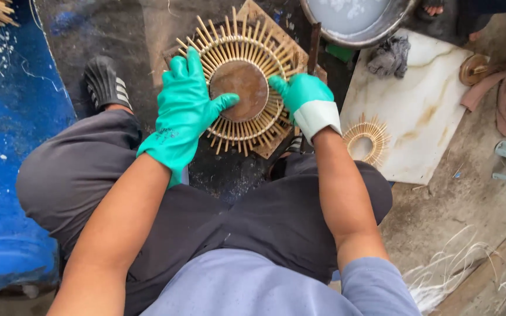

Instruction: Trimming and refining the spokes of a circular bamboo or rattan decorative frame using a large knife.

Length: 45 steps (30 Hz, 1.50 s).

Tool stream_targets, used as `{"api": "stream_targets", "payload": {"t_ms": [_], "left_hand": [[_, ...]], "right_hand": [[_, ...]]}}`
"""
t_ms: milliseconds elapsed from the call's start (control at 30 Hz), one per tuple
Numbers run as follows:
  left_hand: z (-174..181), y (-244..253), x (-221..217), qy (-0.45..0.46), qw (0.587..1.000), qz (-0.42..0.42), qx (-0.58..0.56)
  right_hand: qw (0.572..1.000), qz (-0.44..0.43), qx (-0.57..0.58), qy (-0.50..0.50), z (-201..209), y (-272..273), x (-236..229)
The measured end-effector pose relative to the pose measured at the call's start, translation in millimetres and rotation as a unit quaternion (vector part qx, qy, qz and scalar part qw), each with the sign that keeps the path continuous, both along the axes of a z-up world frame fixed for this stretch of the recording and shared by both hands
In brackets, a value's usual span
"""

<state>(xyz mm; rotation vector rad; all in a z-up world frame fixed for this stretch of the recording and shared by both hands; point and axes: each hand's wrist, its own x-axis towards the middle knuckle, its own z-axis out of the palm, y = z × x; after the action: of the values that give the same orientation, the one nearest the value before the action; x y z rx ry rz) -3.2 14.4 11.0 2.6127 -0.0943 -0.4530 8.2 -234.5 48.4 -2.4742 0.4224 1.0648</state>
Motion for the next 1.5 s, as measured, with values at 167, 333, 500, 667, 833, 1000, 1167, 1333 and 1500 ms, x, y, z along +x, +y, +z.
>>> {"api": "stream_targets", "payload": {"t_ms": [167, 333, 500, 667, 833, 1000, 1167, 1333, 1500], "left_hand": [[13, 1, 3, 0.061, 0.998, 0.013, 0.014], [9, 6, -2, 0.067, 0.993, -0.026, 0.096], [5, 3, 7, -0.021, 0.998, -0.055, 0.036], [-13, 4, -6, -0.059, 0.996, -0.055, 0.032], [-1, 9, 8, -0.062, 0.996, -0.059, 0.024], [-18, 45, 1, 0.017, 0.998, -0.051, 0.027], [-31, 35, 1, -0.077, 0.995, -0.017, -0.061], [-20, 21, -13, -0.099, 0.993, -0.056, -0.011], [-16, 29, 2, 0.031, 0.997, -0.062, 0.046]], "right_hand": [[0.954, 0.078, -0.077, -0.279, -72, -30, -7], [0.972, 0.020, -0.111, -0.206, -5, -16, 4], [0.978, 0.094, -0.094, -0.158, -64, -11, -5], [0.956, 0.056, -0.089, -0.275, -94, -14, -7], [0.954, 0.009, -0.089, -0.287, -86, -22, 12], [0.953, -0.208, 0.120, -0.186, -9, -15, -3], [0.978, -0.153, 0.087, -0.114, 15, -3, -3], [0.998, -0.038, -0.046, -0.025, -53, -14, -15], [0.985, -0.068, 0.020, -0.156, -10, -8, -6]]}}
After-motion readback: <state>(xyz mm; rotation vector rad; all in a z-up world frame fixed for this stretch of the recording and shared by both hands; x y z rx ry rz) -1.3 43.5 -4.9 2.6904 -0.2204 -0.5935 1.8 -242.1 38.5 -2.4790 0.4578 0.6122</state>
